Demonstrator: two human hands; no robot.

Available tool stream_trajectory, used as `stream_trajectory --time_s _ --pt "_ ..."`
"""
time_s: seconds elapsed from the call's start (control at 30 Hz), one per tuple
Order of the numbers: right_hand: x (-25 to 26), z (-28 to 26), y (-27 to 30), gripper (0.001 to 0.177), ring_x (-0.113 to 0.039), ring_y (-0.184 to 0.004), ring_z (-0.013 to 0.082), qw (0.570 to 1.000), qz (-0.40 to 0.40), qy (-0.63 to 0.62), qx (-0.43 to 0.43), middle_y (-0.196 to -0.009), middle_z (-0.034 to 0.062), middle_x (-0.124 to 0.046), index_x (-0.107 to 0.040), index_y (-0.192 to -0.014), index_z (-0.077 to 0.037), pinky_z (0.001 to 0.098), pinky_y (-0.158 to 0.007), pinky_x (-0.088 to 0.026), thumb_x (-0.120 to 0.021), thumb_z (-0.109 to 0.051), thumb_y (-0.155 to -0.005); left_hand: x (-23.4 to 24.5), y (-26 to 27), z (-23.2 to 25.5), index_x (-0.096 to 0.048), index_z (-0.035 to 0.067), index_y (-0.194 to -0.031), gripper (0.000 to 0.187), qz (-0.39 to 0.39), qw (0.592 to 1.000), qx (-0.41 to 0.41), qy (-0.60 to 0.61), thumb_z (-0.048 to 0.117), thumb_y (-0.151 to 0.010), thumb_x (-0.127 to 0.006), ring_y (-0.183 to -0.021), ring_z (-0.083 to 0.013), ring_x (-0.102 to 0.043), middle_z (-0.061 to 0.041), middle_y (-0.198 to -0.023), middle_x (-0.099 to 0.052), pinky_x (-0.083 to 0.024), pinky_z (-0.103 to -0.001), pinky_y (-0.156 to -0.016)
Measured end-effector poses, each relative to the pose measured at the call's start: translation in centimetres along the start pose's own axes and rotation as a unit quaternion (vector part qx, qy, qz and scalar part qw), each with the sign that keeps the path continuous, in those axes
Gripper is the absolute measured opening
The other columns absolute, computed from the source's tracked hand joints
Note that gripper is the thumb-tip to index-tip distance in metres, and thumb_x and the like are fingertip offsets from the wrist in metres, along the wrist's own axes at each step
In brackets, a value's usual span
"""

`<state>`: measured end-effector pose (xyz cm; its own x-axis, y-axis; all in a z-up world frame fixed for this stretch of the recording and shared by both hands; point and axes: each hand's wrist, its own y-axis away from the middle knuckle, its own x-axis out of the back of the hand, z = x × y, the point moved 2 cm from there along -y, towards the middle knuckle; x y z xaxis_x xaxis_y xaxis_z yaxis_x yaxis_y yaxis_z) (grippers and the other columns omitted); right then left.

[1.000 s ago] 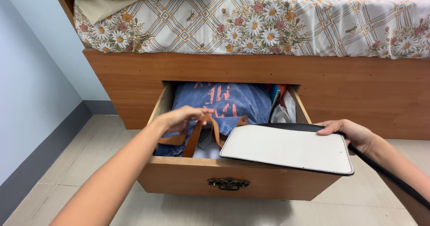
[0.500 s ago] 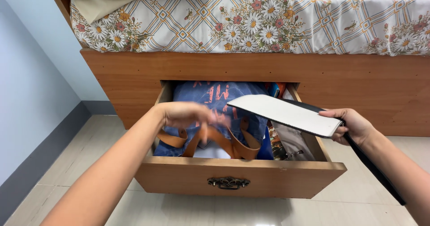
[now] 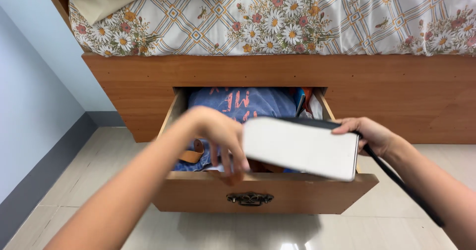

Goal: Organizes items, bags, and containers inside storage drawers located under a bed.

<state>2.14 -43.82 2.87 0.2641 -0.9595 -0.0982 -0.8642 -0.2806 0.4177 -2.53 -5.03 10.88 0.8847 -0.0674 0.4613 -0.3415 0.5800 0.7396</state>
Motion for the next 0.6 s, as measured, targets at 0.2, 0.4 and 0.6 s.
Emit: stream_trajectory --time_s 0.2,0.4,0.6 --pt "-2.7 0.6 0.9 0.052 -0.034 -0.031 0.0020 0.997 -0.055 0.044 -0.033 -0.056 -0.0025 -0.051 -0.063 -0.135 0.007 0.0183 -0.027 -0.021 -0.066 -0.008 -0.086 3.6 2.0 -6.2 -0.077 -0.006 -0.108 0.037 0.064 0.953 -0.145 0.258 0.025 -0.088 -0.071 -0.107 -0.0274 -0.077 -0.014 -0.133 -0.074 -0.066 -0.045 -0.085" --pt "-4.7 -0.4 1.2 0.052 -0.040 -0.031 0.0023 0.991 -0.075 0.082 -0.069 -0.059 0.0015 -0.060 -0.069 -0.132 0.005 0.0182 -0.027 -0.023 -0.068 -0.006 -0.081 1.6 -10.1 -12.6 -0.038 0.029 -0.157 0.100 0.354 0.914 0.008 -0.200 0.017 -0.072 -0.090 -0.121 -0.0386 -0.052 -0.017 -0.137 -0.054 -0.047 -0.050 -0.101" --pt "-6.1 -0.2 1.2 0.052 -0.053 -0.032 0.0091 0.987 -0.078 0.124 -0.058 -0.064 0.0102 -0.068 -0.069 -0.132 0.009 0.0182 -0.026 -0.027 -0.069 -0.008 -0.082 2.1 -6.1 -10.2 -0.048 0.025 -0.134 0.059 0.452 0.874 -0.105 -0.145 0.008 -0.082 -0.069 -0.111 -0.0328 -0.069 -0.014 -0.122 -0.070 -0.056 -0.048 -0.087"
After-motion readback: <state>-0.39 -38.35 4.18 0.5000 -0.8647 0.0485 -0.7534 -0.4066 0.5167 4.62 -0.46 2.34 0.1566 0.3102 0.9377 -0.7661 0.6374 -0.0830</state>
